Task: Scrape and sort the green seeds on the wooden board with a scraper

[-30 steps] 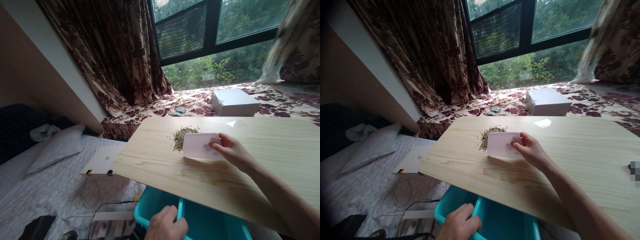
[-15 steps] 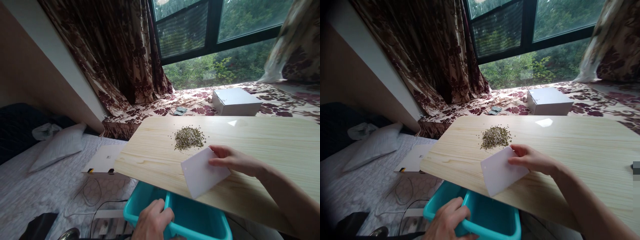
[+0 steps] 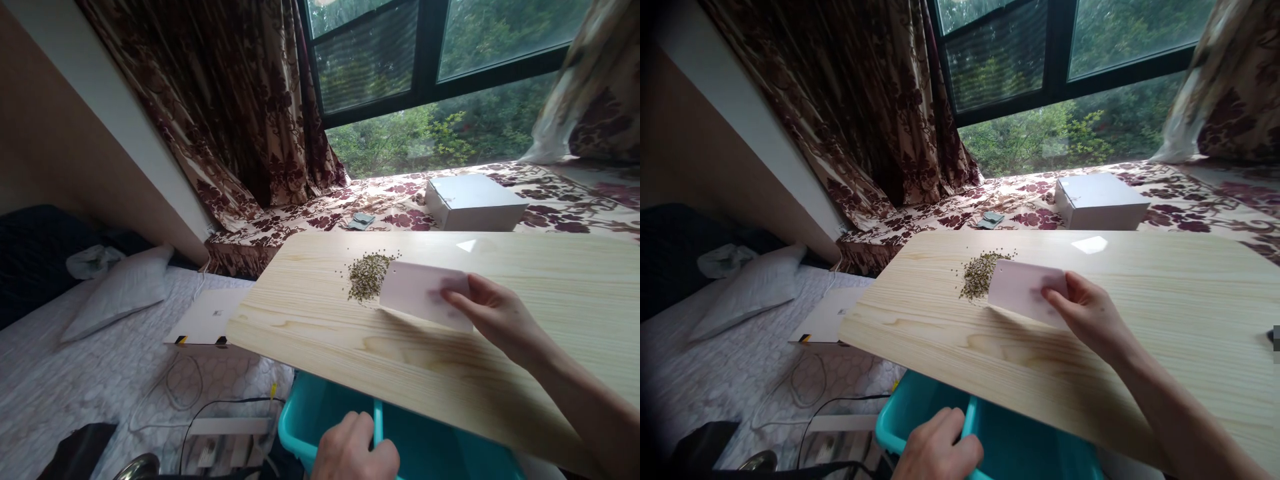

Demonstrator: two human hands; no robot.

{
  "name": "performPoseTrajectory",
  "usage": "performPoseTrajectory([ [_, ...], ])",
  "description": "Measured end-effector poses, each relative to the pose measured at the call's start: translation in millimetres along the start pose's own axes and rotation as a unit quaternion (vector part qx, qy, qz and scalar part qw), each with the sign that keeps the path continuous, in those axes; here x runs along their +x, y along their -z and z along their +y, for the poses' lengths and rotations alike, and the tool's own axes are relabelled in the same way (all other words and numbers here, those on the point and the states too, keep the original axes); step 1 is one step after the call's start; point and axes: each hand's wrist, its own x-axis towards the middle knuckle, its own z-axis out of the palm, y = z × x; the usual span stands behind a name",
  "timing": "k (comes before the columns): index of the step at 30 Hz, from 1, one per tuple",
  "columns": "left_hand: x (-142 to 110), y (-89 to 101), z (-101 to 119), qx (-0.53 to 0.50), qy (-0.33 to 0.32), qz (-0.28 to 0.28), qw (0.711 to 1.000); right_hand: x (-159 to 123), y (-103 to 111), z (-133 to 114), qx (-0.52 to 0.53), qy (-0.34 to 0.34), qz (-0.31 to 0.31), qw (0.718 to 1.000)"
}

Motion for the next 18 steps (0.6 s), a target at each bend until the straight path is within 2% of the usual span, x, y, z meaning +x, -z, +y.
performPoseTrajectory([
  [6, 1.0, -0.1, 0.6, -0.006, 0.000, -0.016, 1.000, -1.2, -10.7, 6.3, -0.019, -0.022, 0.002, 1.000],
  [12, 3.2, 4.1, 1.6, -0.002, 0.004, -0.017, 1.000, -6.6, -23.2, 7.1, 0.021, -0.040, -0.082, 0.996],
  [18, 1.1, 2.3, -0.3, -0.016, 0.004, -0.023, 1.000, -1.4, -19.2, 13.8, 0.000, -0.004, -0.031, 1.000],
])
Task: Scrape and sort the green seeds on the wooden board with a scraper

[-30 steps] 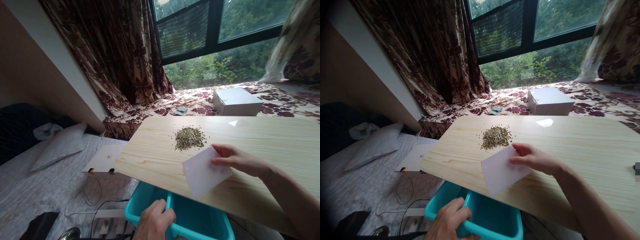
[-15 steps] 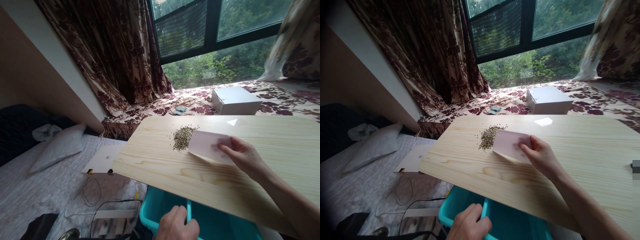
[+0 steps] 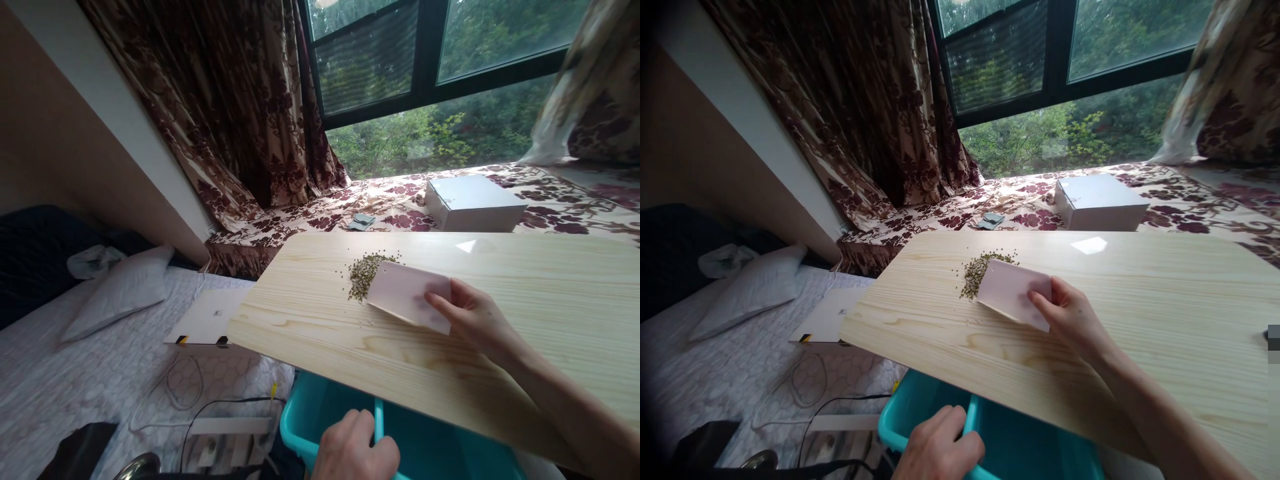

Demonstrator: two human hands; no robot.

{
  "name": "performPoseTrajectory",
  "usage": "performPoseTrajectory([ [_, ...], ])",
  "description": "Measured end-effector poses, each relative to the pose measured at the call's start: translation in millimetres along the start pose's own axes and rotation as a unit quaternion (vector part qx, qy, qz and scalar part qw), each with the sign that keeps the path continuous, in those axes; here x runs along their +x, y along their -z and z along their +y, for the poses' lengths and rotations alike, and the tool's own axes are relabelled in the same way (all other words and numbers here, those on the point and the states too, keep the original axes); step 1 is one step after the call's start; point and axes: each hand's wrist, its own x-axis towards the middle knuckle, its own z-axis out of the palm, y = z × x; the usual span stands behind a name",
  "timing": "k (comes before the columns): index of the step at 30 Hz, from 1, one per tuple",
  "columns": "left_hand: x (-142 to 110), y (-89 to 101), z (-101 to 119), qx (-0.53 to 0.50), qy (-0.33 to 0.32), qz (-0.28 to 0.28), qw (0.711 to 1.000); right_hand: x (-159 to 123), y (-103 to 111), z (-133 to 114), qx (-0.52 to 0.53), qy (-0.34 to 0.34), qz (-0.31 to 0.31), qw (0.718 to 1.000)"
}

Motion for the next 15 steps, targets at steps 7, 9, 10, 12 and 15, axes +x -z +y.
performPoseTrajectory([
  [7, -1.4, -0.1, -4.1, -0.023, 0.005, -0.006, 1.000, 0.4, -4.3, 2.4, -0.004, 0.003, -0.023, 1.000],
  [9, -1.4, 0.5, -4.3, -0.029, 0.008, -0.006, 1.000, 1.8, -5.3, 3.6, 0.006, -0.003, -0.023, 1.000],
  [10, -1.4, 0.8, -4.3, -0.030, 0.008, -0.007, 0.999, 2.9, -5.6, 4.3, 0.008, -0.004, -0.018, 1.000],
  [12, -1.6, 1.1, -4.4, -0.032, 0.010, -0.010, 0.999, 4.9, -6.2, 5.4, 0.002, -0.002, -0.009, 1.000],
  [15, -2.0, 0.8, -4.3, -0.033, 0.014, -0.018, 0.999, 6.0, -7.7, 3.8, -0.009, 0.007, -0.016, 1.000],
])
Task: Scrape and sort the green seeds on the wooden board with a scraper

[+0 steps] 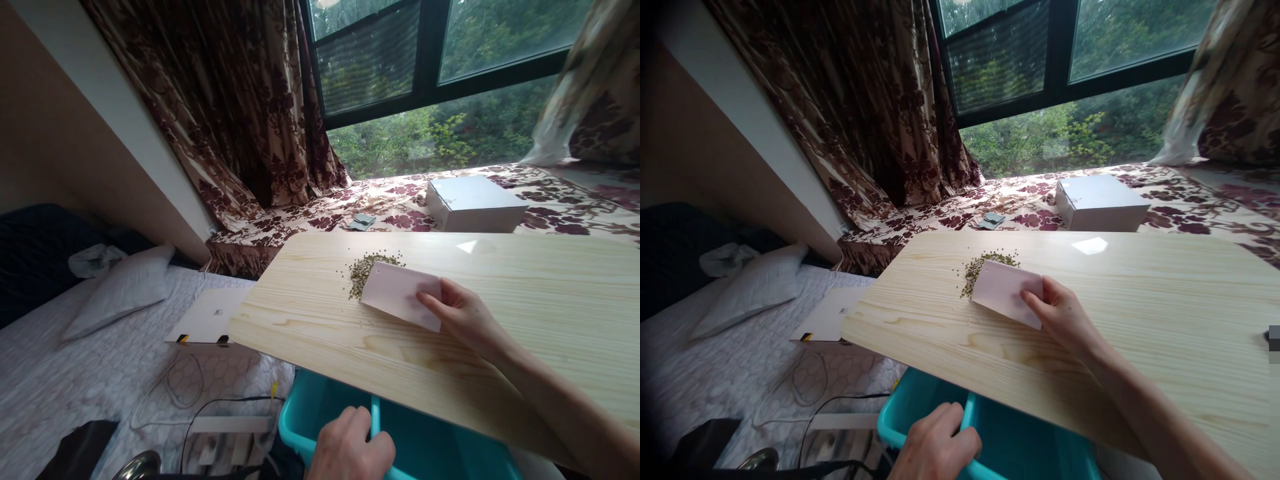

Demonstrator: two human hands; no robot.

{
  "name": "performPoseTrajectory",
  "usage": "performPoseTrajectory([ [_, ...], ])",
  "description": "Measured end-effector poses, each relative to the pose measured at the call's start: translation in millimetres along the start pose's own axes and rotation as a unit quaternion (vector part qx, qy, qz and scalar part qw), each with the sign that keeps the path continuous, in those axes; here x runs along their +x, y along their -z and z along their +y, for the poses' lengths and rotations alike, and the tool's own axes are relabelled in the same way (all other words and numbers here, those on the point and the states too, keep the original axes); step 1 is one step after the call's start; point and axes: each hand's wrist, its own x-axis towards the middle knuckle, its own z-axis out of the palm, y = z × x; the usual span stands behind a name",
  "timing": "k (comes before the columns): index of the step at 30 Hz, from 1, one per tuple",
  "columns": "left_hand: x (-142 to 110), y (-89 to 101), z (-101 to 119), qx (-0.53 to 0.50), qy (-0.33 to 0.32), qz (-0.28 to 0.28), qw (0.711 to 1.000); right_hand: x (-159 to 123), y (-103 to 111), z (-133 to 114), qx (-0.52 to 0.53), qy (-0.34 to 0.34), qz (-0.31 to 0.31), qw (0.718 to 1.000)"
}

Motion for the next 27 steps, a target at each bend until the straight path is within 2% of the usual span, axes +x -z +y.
performPoseTrajectory([
  [7, -0.8, -3.3, -0.2, -0.020, 0.012, -0.008, 1.000, -1.7, -2.8, -7.7, 0.007, 0.002, 0.004, 1.000],
  [13, -0.2, -0.7, 0.4, -0.018, 0.015, -0.019, 1.000, -0.5, -6.1, -6.0, 0.024, 0.005, -0.027, 0.999],
  [19, 0.8, 1.4, 1.3, -0.028, 0.021, -0.024, 0.999, 3.9, -13.5, -4.7, 0.038, -0.007, -0.026, 0.999],
  [27, 2.7, 0.9, 3.4, 0.004, 0.004, -0.006, 1.000, 0.1, -16.0, -10.8, 0.062, -0.022, -0.114, 0.991],
])
